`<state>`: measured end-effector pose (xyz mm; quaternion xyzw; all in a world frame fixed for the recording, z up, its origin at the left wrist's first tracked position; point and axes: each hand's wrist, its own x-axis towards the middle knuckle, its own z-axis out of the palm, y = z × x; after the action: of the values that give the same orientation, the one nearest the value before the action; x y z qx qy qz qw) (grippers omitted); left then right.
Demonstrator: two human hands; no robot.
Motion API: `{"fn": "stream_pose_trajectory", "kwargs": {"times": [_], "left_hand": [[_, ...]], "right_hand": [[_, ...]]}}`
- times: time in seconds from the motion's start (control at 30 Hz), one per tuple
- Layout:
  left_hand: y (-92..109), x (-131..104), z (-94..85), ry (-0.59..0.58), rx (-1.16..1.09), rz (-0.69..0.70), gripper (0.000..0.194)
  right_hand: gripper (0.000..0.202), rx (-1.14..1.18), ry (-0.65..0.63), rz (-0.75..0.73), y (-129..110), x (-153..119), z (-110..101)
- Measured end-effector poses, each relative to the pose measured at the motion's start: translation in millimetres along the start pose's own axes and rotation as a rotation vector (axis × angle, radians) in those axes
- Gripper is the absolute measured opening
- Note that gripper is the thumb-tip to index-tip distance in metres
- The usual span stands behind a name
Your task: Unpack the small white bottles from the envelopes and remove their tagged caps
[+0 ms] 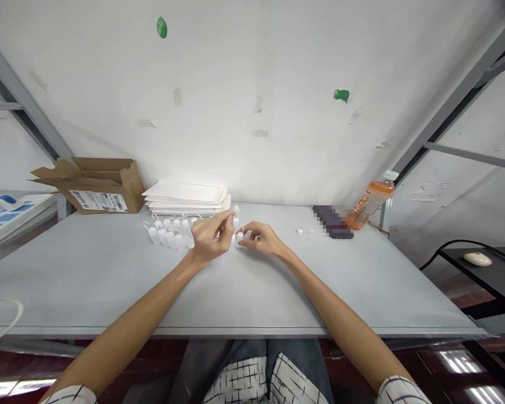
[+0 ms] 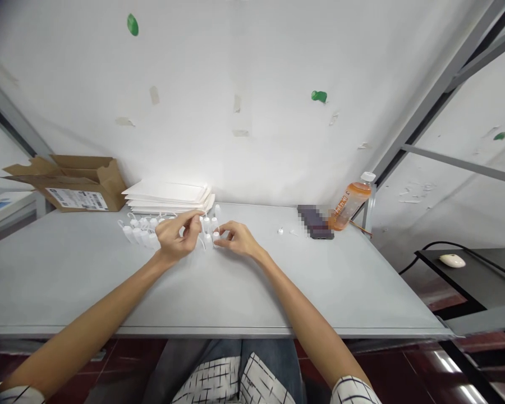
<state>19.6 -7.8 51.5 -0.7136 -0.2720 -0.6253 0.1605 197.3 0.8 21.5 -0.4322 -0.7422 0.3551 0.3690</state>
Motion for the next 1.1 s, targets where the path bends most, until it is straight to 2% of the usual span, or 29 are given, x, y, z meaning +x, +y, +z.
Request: {"fn": "stream_pose_trajectory", "kwargs": {"times": [0.07, 0.17, 0.3, 0.43, 0.5, 0.63, 0.7, 0.83, 1.1], "left_hand": [[14.2, -6.4, -1.1, -0.058, -0.063, 0.047, 0.016], [38.4, -20.6, 0.7, -0.239, -0.222, 0.12, 0.019], [58.3, -41.5, 10.1, -0.467, -0.225, 0.032, 0.023], [60.6, -54.1, 20.4, -0.608, -0.151, -0.057, 0.02], [60.1, -57.2, 25.1, -0.646, -0.086, -0.031, 0.021], [59.7, -59.7, 36.2, -0.707, 0.065, 0.063, 0.039], [57.6, -58.9, 42.9, -0.74, 0.087, -0.006, 0.041], [48.3, -55.1, 52.7, -0.785, 0.029, -0.211, 0.03], [42.4, -52.8, 46.2, -0.713, -0.199, -0.411, 0.026]], "right_hand": [[0.02, 0.054, 0.007, 0.007, 1.0, -1.2, -6.4], [0.024, 0.136, 0.03, 0.05, 3.2, -8.3, -25.4], [0.027, 0.21, 0.122, 0.137, 16.5, -25.7, -55.9], [0.029, 0.268, 0.169, 0.198, 31.5, -41.4, -73.4], [0.031, 0.289, 0.144, 0.224, 31.7, -45.4, -74.7], [0.035, 0.362, 0.064, 0.251, 17.8, -47.2, -68.8], [0.035, 0.378, 0.023, 0.226, 10.3, -47.4, -65.1], [0.039, 0.387, -0.008, 0.185, 5.9, -47.6, -61.5], [0.042, 0.381, 0.051, 0.218, 10.6, -45.9, -59.5]]}}
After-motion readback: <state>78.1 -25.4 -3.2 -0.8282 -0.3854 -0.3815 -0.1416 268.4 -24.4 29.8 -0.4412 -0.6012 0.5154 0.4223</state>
